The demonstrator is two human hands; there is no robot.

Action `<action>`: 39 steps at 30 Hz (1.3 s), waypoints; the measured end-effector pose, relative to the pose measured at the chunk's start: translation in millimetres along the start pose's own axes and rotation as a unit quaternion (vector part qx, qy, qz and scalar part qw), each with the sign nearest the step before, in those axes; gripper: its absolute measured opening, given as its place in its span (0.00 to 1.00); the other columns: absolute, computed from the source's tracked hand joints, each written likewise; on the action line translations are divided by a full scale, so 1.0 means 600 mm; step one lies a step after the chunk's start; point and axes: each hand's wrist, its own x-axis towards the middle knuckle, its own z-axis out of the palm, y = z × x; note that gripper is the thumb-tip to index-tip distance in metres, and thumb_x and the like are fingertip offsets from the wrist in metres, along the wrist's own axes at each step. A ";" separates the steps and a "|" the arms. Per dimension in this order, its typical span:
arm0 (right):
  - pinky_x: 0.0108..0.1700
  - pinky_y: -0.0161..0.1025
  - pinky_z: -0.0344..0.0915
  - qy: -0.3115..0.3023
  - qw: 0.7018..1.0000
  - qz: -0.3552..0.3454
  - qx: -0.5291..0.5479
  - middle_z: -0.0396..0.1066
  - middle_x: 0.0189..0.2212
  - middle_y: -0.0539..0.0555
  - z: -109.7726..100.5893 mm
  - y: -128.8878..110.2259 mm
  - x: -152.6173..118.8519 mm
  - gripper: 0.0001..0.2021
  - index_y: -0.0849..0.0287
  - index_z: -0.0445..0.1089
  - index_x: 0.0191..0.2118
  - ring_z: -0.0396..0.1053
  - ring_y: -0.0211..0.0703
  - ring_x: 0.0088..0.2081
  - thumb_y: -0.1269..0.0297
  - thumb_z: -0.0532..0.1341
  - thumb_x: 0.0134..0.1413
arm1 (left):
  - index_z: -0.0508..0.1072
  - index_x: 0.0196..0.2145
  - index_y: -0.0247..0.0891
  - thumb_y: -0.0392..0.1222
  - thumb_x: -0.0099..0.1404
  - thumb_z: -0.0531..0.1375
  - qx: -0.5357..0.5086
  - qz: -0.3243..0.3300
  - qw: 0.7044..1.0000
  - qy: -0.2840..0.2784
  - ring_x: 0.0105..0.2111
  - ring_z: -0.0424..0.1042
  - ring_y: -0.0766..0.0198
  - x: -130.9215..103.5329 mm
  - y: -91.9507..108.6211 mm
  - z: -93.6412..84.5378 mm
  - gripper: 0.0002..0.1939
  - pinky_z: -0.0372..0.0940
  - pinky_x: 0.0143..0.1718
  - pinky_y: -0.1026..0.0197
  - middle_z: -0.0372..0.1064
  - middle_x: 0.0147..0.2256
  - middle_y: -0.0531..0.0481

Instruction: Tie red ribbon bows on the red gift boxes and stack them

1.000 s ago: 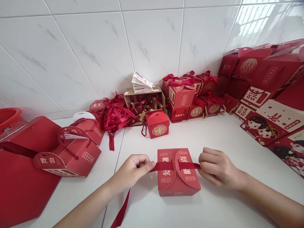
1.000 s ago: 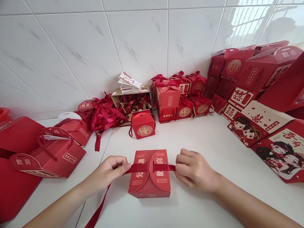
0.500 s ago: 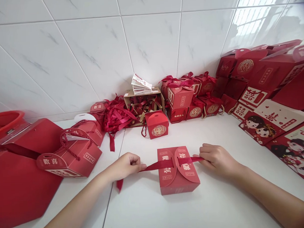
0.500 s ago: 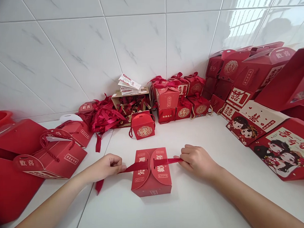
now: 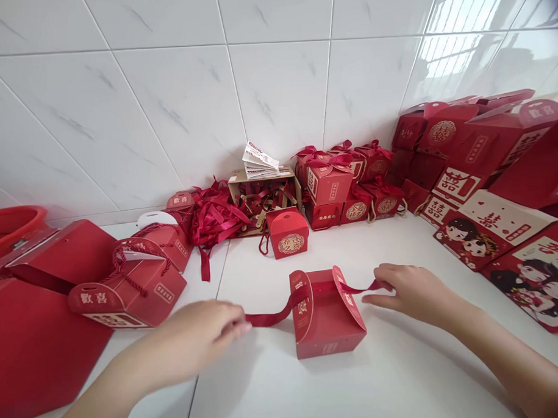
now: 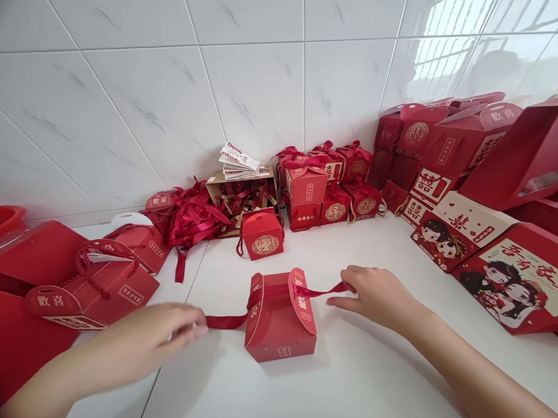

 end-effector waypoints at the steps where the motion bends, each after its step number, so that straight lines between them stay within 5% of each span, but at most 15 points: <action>1: 0.26 0.34 0.45 -0.018 1.000 0.000 0.009 0.64 0.25 0.49 -0.007 -0.005 -0.005 0.22 0.59 0.61 0.26 0.53 0.35 0.23 0.44 0.55 0.56 | 0.76 0.35 0.46 0.57 0.63 0.50 -0.012 0.014 0.999 -0.051 0.29 0.70 0.57 -0.012 0.014 0.006 0.19 0.59 0.30 0.62 0.71 0.29 0.48; 3: 0.26 0.34 0.44 -0.060 0.997 -0.033 0.042 0.58 0.20 0.48 -0.018 -0.018 -0.015 0.23 0.60 0.57 0.23 0.49 0.34 0.23 0.45 0.56 0.55 | 0.72 0.49 0.49 0.57 0.64 0.50 -0.025 0.028 0.989 -0.143 0.33 0.71 0.55 -0.031 0.040 0.023 0.21 0.61 0.32 0.60 0.72 0.32 0.47; 6: 0.24 0.34 0.43 -0.154 0.973 -0.103 0.137 0.52 0.18 0.46 -0.022 -0.034 -0.027 0.19 0.60 0.56 0.22 0.45 0.33 0.23 0.54 0.54 0.59 | 0.57 0.62 0.48 0.56 0.64 0.48 -0.026 0.012 0.984 -0.175 0.38 0.71 0.48 -0.036 0.064 0.054 0.30 0.61 0.35 0.55 0.73 0.36 0.43; 9: 0.25 0.32 0.47 -0.214 0.943 -0.117 0.228 0.58 0.22 0.46 -0.015 -0.041 -0.031 0.10 0.57 0.65 0.31 0.50 0.33 0.24 0.61 0.52 0.62 | 0.51 0.65 0.45 0.57 0.66 0.45 -0.088 -0.029 0.984 -0.155 0.37 0.69 0.47 -0.009 0.062 0.078 0.32 0.60 0.37 0.53 0.71 0.37 0.41; 12: 0.27 0.32 0.54 -0.197 0.914 -0.098 0.342 0.63 0.27 0.50 0.000 -0.041 -0.024 0.11 0.57 0.67 0.40 0.57 0.35 0.26 0.61 0.49 0.64 | 0.57 0.60 0.42 0.58 0.64 0.49 -0.260 -0.076 0.960 -0.073 0.37 0.68 0.54 0.030 0.044 0.083 0.30 0.59 0.38 0.57 0.68 0.39 0.43; 15: 0.30 0.34 0.60 -0.146 0.853 -0.065 0.496 0.66 0.32 0.54 0.017 -0.043 -0.011 0.10 0.58 0.65 0.40 0.62 0.38 0.31 0.58 0.52 0.62 | 0.63 0.50 0.44 0.45 0.59 0.58 -0.499 -0.064 0.863 -0.034 0.30 0.64 0.64 0.058 0.031 0.070 0.21 0.57 0.31 0.63 0.66 0.38 0.50; 19: 0.34 0.36 0.64 -0.085 0.697 -0.009 0.712 0.65 0.45 0.58 0.031 -0.043 0.007 0.25 0.54 0.59 0.58 0.65 0.39 0.36 0.52 0.59 0.57 | 0.68 0.38 0.41 0.39 0.57 0.60 -0.754 -0.062 0.653 -0.033 0.28 0.64 0.67 0.069 0.030 0.044 0.09 0.59 0.27 0.65 0.66 0.34 0.52; 22: 0.34 0.34 0.65 0.039 0.599 0.029 0.799 0.65 0.40 0.55 0.024 -0.035 0.013 0.21 0.51 0.66 0.54 0.63 0.35 0.32 0.48 0.57 0.59 | 0.72 0.39 0.42 0.44 0.63 0.59 -0.797 -0.092 0.593 0.065 0.25 0.64 0.68 0.068 0.033 0.027 0.08 0.61 0.25 0.66 0.64 0.28 0.53; 25: 0.32 0.31 0.65 0.140 0.588 0.040 0.796 0.65 0.30 0.51 -0.001 -0.026 0.011 0.17 0.53 0.74 0.46 0.62 0.33 0.28 0.49 0.60 0.57 | 0.76 0.39 0.43 0.43 0.61 0.62 -0.771 -0.081 0.607 0.175 0.26 0.65 0.68 0.059 0.034 0.006 0.08 0.62 0.24 0.68 0.66 0.29 0.54; 31: 0.29 0.31 0.65 0.296 0.671 -0.009 0.679 0.68 0.29 0.51 -0.072 -0.030 -0.002 0.13 0.52 0.76 0.42 0.63 0.33 0.26 0.60 0.69 0.49 | 0.80 0.31 0.38 0.50 0.54 0.68 -0.634 0.079 0.713 0.289 0.32 0.65 0.65 0.021 0.056 -0.047 0.12 0.64 0.27 0.67 0.73 0.36 0.48; 35: 0.29 0.34 0.66 0.336 0.689 -0.066 0.639 0.70 0.34 0.51 -0.106 -0.052 0.005 0.08 0.52 0.74 0.38 0.65 0.35 0.27 0.62 0.68 0.50 | 0.80 0.34 0.40 0.53 0.60 0.62 -0.548 0.128 0.756 0.334 0.37 0.68 0.62 0.018 0.091 -0.064 0.14 0.66 0.37 0.64 0.75 0.38 0.48; 39: 0.30 0.36 0.66 0.326 0.695 -0.104 0.632 0.70 0.29 0.52 -0.137 -0.085 0.024 0.09 0.55 0.75 0.36 0.66 0.36 0.28 0.56 0.63 0.56 | 0.80 0.37 0.42 0.50 0.59 0.65 -0.505 0.156 0.753 0.391 0.44 0.70 0.61 0.036 0.125 -0.068 0.11 0.64 0.47 0.64 0.76 0.38 0.50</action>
